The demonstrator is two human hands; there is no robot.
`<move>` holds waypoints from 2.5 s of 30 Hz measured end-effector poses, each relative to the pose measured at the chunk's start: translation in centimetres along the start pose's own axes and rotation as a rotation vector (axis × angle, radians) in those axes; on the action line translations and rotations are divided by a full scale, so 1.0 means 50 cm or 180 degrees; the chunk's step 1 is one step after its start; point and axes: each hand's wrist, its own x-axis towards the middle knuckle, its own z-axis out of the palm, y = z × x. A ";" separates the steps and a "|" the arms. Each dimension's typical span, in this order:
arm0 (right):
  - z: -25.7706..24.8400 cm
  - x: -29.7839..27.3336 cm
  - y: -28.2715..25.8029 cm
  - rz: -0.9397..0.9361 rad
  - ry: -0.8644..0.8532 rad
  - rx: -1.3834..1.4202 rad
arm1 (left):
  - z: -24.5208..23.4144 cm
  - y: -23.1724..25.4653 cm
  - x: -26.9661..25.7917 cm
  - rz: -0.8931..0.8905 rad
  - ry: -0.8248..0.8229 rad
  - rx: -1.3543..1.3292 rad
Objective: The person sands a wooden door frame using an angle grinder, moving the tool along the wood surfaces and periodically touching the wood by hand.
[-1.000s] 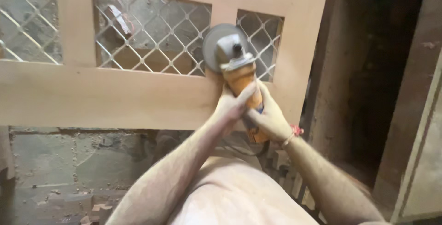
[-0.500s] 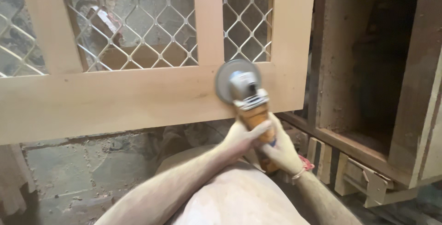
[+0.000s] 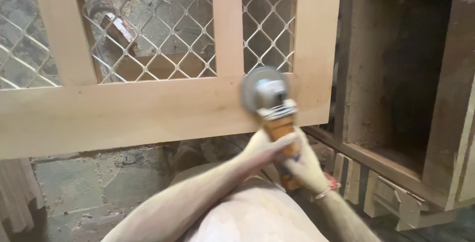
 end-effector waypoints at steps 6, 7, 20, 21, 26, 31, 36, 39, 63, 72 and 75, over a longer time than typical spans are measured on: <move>0.022 0.048 -0.152 0.0312 -0.0640 0.0052 | -0.054 0.029 -0.045 -0.0225 0.0736 -0.0171; 0.018 0.072 -0.164 0.0025 -0.0548 0.0022 | -0.055 0.049 -0.023 -0.0312 0.0789 -0.0240; -0.064 0.395 -0.268 -0.0962 -0.0504 0.0620 | -0.128 0.301 0.269 0.0295 0.1099 -0.0364; -0.072 0.401 -0.263 -0.0991 -0.0495 0.0731 | -0.115 0.308 0.274 0.0482 0.1024 -0.0442; -0.146 0.400 -0.183 -0.0497 0.0004 0.1054 | -0.020 0.298 0.367 0.0474 0.1089 -0.0243; -0.226 0.392 -0.119 -0.0708 0.0351 0.1887 | 0.080 0.271 0.463 0.0571 0.0514 0.0195; -0.209 0.393 -0.128 -0.0516 0.0430 0.1983 | 0.077 0.273 0.443 0.0413 0.0790 0.0312; -0.152 0.406 -0.154 -0.0586 0.0356 0.1672 | 0.018 0.295 0.393 0.0410 0.0957 0.0255; 0.549 0.427 -0.606 -0.0827 -0.0965 0.0821 | -0.681 0.439 -0.109 0.0697 0.1380 -0.1084; 0.589 0.236 -0.523 -0.0747 -0.0929 0.0011 | -0.617 0.312 -0.277 0.0452 0.1751 -0.0546; 0.584 0.181 -0.503 -0.0446 -0.0981 -0.0185 | -0.579 0.266 -0.341 -0.0353 0.1683 -0.1089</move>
